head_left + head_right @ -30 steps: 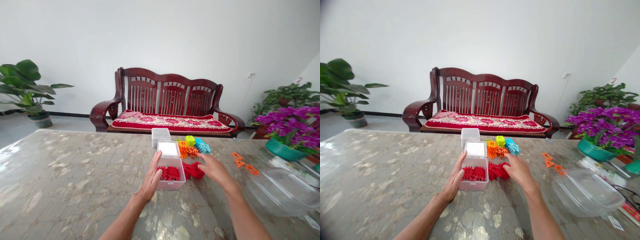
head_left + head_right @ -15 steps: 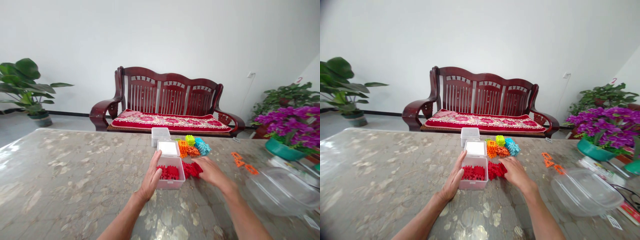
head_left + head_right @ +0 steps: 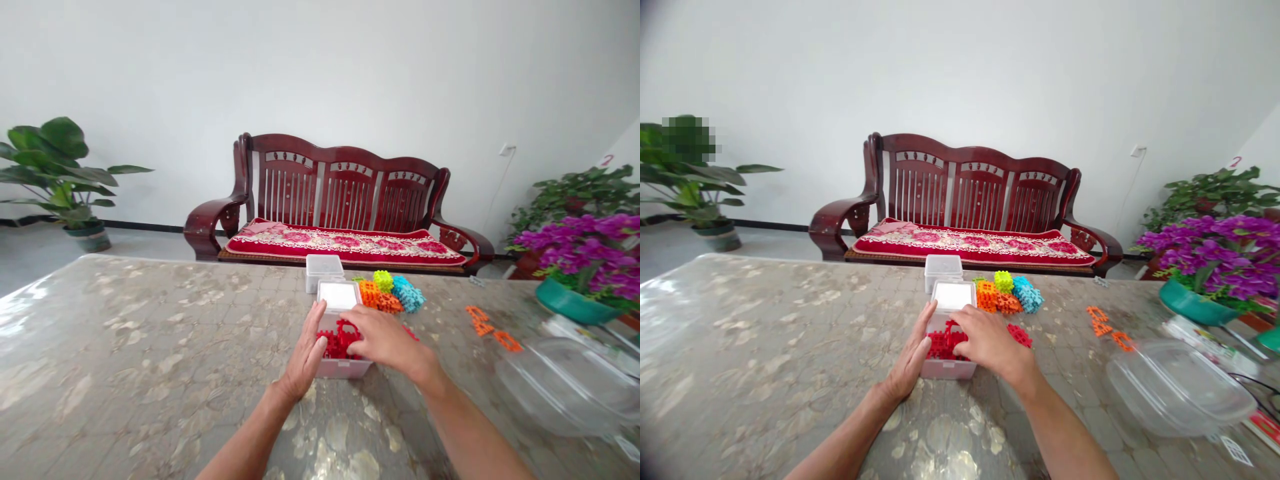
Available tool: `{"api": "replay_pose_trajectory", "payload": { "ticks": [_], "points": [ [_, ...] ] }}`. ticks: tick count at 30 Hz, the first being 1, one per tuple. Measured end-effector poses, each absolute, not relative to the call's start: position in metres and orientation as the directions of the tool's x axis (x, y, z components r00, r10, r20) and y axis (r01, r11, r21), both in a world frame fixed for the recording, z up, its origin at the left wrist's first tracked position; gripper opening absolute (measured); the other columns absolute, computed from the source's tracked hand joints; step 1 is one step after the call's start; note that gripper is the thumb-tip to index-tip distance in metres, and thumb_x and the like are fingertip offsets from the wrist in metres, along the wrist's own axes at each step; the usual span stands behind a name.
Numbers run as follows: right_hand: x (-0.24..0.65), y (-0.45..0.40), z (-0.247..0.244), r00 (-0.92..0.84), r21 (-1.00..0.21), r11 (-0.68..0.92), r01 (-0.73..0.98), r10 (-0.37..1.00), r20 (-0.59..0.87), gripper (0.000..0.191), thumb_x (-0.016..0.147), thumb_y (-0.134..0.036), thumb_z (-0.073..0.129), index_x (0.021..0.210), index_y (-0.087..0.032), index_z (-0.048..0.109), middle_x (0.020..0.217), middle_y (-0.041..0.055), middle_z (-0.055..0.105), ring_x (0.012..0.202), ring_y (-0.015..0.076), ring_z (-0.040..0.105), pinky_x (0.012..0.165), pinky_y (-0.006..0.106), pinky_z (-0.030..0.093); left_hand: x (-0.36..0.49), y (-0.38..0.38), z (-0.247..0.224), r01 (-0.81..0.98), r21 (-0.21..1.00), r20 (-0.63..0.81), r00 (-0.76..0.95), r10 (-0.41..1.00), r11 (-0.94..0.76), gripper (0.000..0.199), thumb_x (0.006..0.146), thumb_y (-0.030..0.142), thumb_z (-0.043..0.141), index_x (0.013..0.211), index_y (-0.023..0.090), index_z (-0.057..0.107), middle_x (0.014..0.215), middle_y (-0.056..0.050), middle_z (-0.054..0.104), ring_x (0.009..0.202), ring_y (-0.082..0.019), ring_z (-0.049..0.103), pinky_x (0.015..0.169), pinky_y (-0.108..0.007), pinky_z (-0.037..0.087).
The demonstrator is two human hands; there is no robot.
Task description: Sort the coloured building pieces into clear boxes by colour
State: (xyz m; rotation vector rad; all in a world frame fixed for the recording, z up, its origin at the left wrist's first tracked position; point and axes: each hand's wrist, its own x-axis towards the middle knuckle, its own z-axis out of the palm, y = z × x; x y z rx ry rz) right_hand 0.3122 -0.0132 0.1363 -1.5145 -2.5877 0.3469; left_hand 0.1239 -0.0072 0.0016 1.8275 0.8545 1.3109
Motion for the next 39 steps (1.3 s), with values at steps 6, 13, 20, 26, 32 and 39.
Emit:
{"api": "replay_pose_trajectory", "payload": {
  "ticks": [6, 13, 20, 26, 32, 39],
  "points": [
    [0.302, 0.002, 0.115, -0.601, -0.41, 0.531, 0.741, 0.797, -0.055, 0.039, 0.075, -0.021, 0.067, 0.114, -0.022, 0.069, 0.115, 0.0046, 0.072, 0.104, 0.0239, 0.064, 0.09, 0.031, 0.046, 0.124, -0.007, 0.003, 0.099, 0.84, 0.493, 0.27, 0.827, -0.534, 0.058, 0.104, 0.047, 0.03, 0.158, 0.025, 0.019, 0.167, -0.005, 0.015, 0.154, -0.026, 0.007, 0.126, -0.047, 0.009],
    [0.354, -0.002, 0.115, -0.271, -0.615, 0.283, 0.736, 0.956, 0.116, 0.04, 0.081, -0.019, 0.057, 0.119, -0.022, 0.069, 0.116, 0.0063, 0.073, 0.101, 0.0207, 0.068, 0.094, 0.035, 0.051, 0.124, -0.008, 0.006, 0.1, 0.841, 0.493, 0.266, 0.828, -0.532, 0.058, 0.104, 0.046, 0.031, 0.157, 0.025, 0.021, 0.166, -0.005, 0.017, 0.154, -0.027, 0.008, 0.126, -0.048, 0.009],
    [0.415, -0.011, 0.095, -0.032, -0.389, 0.054, 0.92, 0.997, 0.064, 0.047, 0.076, -0.019, 0.059, 0.123, -0.018, 0.067, 0.126, 0.0109, 0.069, 0.116, 0.0265, 0.063, 0.104, 0.041, 0.044, 0.124, -0.006, 0.001, 0.116, 0.847, 0.478, 0.263, 0.838, -0.519, 0.057, 0.105, 0.044, 0.031, 0.157, 0.027, 0.019, 0.167, -0.004, 0.014, 0.154, -0.026, 0.007, 0.126, -0.047, 0.009],
    [0.419, -0.021, 0.083, -0.046, -0.315, 0.047, 0.948, 0.999, 0.01, 0.055, 0.073, -0.02, 0.06, 0.127, -0.015, 0.064, 0.13, 0.0117, 0.066, 0.121, 0.0281, 0.058, 0.106, 0.042, 0.041, 0.123, -0.008, 0.005, 0.108, 0.837, 0.495, 0.269, 0.826, -0.537, 0.057, 0.105, 0.043, 0.031, 0.157, 0.026, 0.02, 0.167, -0.004, 0.016, 0.154, -0.026, 0.008, 0.126, -0.048, 0.009],
    [0.402, -0.024, 0.085, -0.16, -0.351, 0.167, 0.921, 0.986, 0.05, 0.05, 0.076, -0.024, 0.061, 0.126, -0.022, 0.065, 0.132, 0.0079, 0.065, 0.122, 0.026, 0.056, 0.106, 0.04, 0.041, 0.123, -0.008, 0.005, 0.112, 0.837, 0.493, 0.267, 0.828, -0.535, 0.056, 0.105, 0.043, 0.031, 0.157, 0.026, 0.02, 0.167, -0.004, 0.016, 0.154, -0.027, 0.008, 0.126, -0.049, 0.009],
    [0.417, -0.023, 0.084, 0.099, -0.204, -0.091, 0.975, 0.995, 0.027, 0.049, 0.082, -0.025, 0.056, 0.13, -0.019, 0.062, 0.127, 0.0129, 0.067, 0.117, 0.0303, 0.061, 0.099, 0.041, 0.045, 0.122, -0.008, 0.004, 0.106, 0.838, 0.492, 0.274, 0.826, -0.535, 0.056, 0.105, 0.043, 0.03, 0.158, 0.026, 0.02, 0.167, -0.004, 0.015, 0.154, -0.027, 0.008, 0.126, -0.047, 0.009]
  ]
}}
